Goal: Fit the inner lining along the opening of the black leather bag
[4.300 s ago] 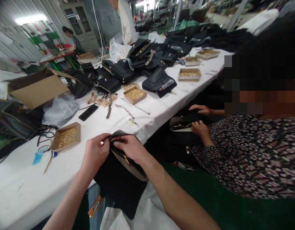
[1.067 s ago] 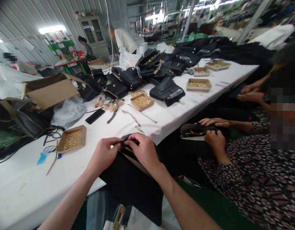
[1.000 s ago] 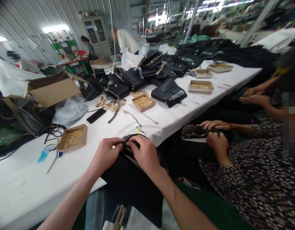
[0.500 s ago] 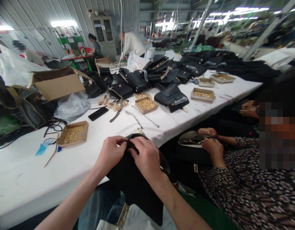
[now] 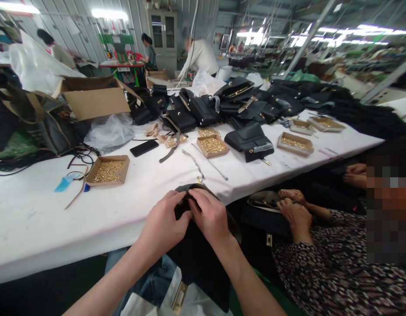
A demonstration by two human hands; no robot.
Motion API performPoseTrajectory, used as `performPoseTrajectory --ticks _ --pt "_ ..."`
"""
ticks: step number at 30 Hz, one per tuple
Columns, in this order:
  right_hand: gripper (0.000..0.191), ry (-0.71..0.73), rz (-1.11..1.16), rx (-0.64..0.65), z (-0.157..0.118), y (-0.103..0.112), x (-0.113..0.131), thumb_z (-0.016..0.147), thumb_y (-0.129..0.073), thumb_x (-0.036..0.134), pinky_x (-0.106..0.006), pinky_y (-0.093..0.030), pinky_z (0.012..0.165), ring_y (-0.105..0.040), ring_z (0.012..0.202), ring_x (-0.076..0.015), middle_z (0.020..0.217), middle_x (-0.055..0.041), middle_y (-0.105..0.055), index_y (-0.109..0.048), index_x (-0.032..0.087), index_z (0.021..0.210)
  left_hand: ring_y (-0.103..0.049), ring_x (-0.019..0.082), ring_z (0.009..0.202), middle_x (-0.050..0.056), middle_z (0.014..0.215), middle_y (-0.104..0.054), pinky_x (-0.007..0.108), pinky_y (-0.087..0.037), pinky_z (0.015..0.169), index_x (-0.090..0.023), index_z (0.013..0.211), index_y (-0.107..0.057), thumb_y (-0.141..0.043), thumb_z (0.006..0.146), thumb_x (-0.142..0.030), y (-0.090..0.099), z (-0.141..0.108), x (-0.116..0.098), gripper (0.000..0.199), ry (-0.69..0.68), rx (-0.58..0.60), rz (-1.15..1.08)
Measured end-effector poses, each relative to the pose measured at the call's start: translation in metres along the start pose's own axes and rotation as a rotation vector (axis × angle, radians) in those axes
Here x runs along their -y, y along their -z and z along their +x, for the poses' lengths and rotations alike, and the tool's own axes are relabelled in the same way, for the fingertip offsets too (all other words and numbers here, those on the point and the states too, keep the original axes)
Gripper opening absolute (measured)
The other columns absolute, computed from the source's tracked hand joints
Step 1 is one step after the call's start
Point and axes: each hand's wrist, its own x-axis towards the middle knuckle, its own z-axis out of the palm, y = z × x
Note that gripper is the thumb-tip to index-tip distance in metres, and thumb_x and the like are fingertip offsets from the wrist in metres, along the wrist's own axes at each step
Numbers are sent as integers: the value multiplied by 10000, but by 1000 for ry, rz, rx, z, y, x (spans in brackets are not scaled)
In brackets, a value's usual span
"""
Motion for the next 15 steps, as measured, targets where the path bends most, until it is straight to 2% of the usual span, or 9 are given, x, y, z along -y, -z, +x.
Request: performPoseTrajectory --ticks 2,5,8,15 --pt "328 19 -1 -8 -1 -3 -1 1044 -674 159 -441 -691 1035 -800 1132 -260 1261 -98 -813 -748 251 1351 -742 342 1050 126 1250 -731 442 -531 833 -266 1443 -679 -624 979 -247 -1 -6 -2 468 47 -9 119" --pt "312 -14 -16 12 -2 -6 2 1035 -695 167 -430 -695 973 -790 1107 -256 1250 -102 -797 -776 262 1321 -743 326 896 124 1178 -720 437 -463 702 -290 1502 -643 -491 1060 -282 -5 -11 0 467 91 -21 218" --pt "303 -44 -3 9 -1 -6 9 1037 -691 165 -413 -698 931 -788 1060 -245 1198 -94 -794 -786 268 1306 -729 302 881 129 1139 -704 421 -457 704 -257 1394 -691 -448 1078 -272 -10 -13 4 399 95 -53 176" --pt "298 -63 64 -63 -1 -8 16 1005 -715 125 -419 -683 1019 -794 1088 -246 1199 -74 -813 -755 263 1267 -685 275 877 134 1107 -676 408 -454 725 -217 1235 -692 -429 1089 -242 -17 -14 10 302 92 -97 91"
